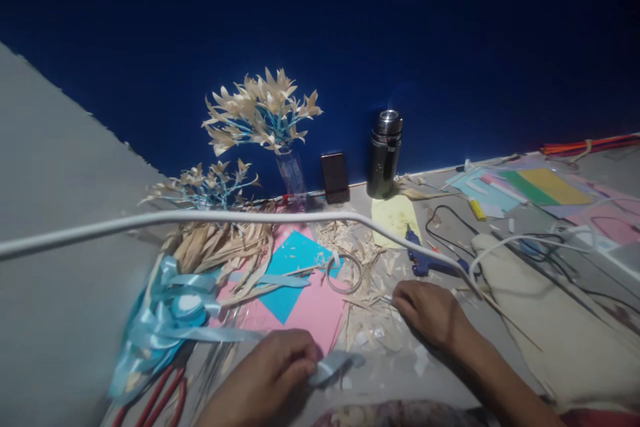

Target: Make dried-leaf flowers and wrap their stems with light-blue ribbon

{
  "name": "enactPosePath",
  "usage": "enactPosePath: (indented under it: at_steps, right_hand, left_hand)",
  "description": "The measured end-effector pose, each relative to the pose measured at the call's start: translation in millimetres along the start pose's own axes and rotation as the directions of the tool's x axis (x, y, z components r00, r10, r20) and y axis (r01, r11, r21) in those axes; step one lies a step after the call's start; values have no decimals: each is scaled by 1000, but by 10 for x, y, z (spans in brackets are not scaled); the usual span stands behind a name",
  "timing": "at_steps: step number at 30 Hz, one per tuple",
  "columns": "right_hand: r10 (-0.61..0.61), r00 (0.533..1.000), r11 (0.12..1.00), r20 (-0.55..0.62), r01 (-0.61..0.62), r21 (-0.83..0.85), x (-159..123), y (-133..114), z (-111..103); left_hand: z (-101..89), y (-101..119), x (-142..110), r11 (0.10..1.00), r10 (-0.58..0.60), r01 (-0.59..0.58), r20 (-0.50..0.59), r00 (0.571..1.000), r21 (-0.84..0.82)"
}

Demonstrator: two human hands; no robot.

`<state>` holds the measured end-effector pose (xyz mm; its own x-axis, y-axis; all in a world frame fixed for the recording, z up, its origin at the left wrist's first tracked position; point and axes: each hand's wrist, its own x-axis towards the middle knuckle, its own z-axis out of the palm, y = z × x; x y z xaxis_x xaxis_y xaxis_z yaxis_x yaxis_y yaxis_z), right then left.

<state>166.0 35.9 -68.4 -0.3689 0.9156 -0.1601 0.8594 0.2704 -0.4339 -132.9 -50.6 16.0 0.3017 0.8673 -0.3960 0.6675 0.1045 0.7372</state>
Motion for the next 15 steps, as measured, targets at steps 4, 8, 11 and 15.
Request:
enactPosePath:
  at_steps: [4,8,11,15]
  right_hand:
    - [26,999,999,-22,-27,-32,21,-109,-103]
    - [-4,999,1000,-44,4,5,-15,-135,-124]
    - [-119,993,985,-20,121,122,-128,-177,-67]
    - [-376,923,910,85,350,220,-265,-295,39]
  left_hand:
    - [-141,-230,192,995,-44,70,-332,942,65]
    - [-286,-500,248,936,-73,219,-455,887,276]
    - [-274,-681,82,954,-29,116,-299,954,276]
    - [-153,-848,-198,957,-48,160,-409,911,244]
